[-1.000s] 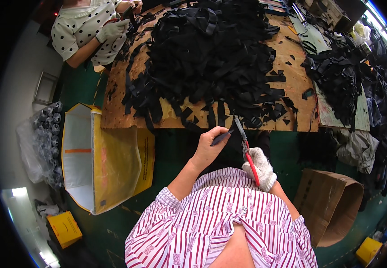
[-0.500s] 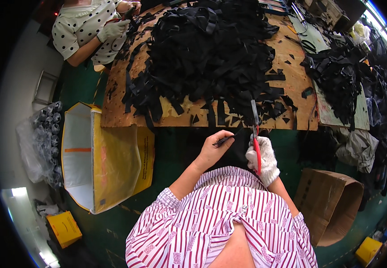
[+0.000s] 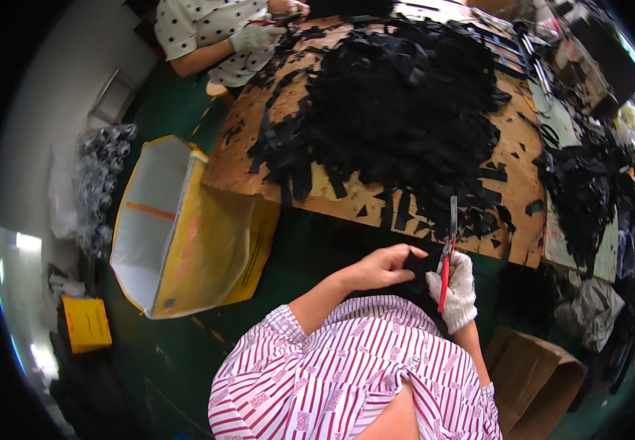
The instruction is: The person uses red-handled scissors to cut black fabric strips into smaller pieces. They repeatedly pick up strips from a pile on a wooden table, cut them, and place the resulting pieces back onto the table.
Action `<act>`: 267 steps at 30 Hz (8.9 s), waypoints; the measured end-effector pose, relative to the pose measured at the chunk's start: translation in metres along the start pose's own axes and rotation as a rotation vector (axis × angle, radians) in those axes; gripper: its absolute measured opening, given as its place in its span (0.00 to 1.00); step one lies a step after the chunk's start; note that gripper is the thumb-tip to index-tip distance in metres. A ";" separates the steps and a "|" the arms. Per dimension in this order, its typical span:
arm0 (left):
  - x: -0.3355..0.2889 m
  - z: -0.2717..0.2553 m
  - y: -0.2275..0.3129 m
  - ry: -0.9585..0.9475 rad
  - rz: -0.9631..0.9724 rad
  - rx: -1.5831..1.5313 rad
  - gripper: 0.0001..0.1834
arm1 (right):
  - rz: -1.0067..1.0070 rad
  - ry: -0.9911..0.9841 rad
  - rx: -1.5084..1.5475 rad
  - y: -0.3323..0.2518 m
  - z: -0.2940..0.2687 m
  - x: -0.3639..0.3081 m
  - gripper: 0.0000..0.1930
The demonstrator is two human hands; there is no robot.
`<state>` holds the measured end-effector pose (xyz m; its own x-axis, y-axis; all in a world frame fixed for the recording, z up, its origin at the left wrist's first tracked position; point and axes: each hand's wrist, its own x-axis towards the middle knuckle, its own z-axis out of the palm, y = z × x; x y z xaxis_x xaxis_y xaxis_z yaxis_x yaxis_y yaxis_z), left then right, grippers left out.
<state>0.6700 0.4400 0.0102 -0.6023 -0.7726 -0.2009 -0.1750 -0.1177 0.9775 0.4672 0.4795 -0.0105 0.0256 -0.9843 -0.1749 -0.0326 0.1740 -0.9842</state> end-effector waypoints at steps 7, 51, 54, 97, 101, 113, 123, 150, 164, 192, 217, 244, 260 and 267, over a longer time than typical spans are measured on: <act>-0.001 0.010 -0.021 -0.001 -0.100 -0.420 0.25 | 0.018 0.148 -0.202 0.012 0.009 0.002 0.21; -0.053 -0.231 -0.124 1.328 0.003 0.398 0.12 | 0.353 0.175 -0.025 -0.021 0.028 -0.002 0.21; -0.049 -0.227 -0.139 1.348 -0.008 0.750 0.16 | 0.337 0.168 -0.003 -0.019 0.026 -0.004 0.21; 0.002 -0.029 -0.023 0.222 0.002 -0.481 0.13 | -0.058 -0.114 0.111 -0.055 0.070 0.073 0.23; -0.002 -0.031 -0.028 0.293 -0.027 -0.478 0.15 | -0.147 -0.100 0.117 -0.043 0.071 0.069 0.24; -0.016 -0.048 -0.032 0.738 0.066 -0.602 0.10 | 0.127 -0.223 -0.279 -0.007 0.019 0.023 0.31; -0.013 -0.040 -0.019 0.725 0.045 -0.588 0.11 | -0.076 -0.335 -0.758 -0.031 0.025 0.017 0.40; -0.010 -0.028 -0.035 0.506 0.004 -0.422 0.11 | 0.076 -0.306 -0.370 0.006 0.032 0.018 0.22; -0.034 -0.043 -0.050 0.840 0.233 0.128 0.13 | 0.409 -0.066 -0.052 -0.015 0.043 0.028 0.15; -0.034 -0.031 -0.048 0.312 0.134 -0.115 0.29 | 0.154 -0.181 -0.043 -0.033 0.093 0.053 0.21; -0.059 -0.137 -0.190 1.399 0.227 -1.272 0.11 | 0.266 -0.130 -0.106 -0.037 0.092 0.033 0.20; -0.036 -0.016 -0.022 0.281 0.450 0.565 0.12 | 0.080 -0.042 0.271 -0.028 0.062 0.054 0.18; -0.009 -0.015 -0.057 0.180 -0.055 -1.266 0.19 | -0.068 -0.259 0.151 -0.024 0.064 0.028 0.23; -0.005 -0.012 -0.037 0.351 -0.078 -0.872 0.12 | -0.060 -0.244 0.034 -0.021 0.065 0.027 0.22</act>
<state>0.6886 0.4410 -0.0241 -0.3196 -0.8698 -0.3758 0.5254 -0.4927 0.6937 0.5339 0.4510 0.0033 0.2671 -0.9570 -0.1132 0.0103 0.1203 -0.9927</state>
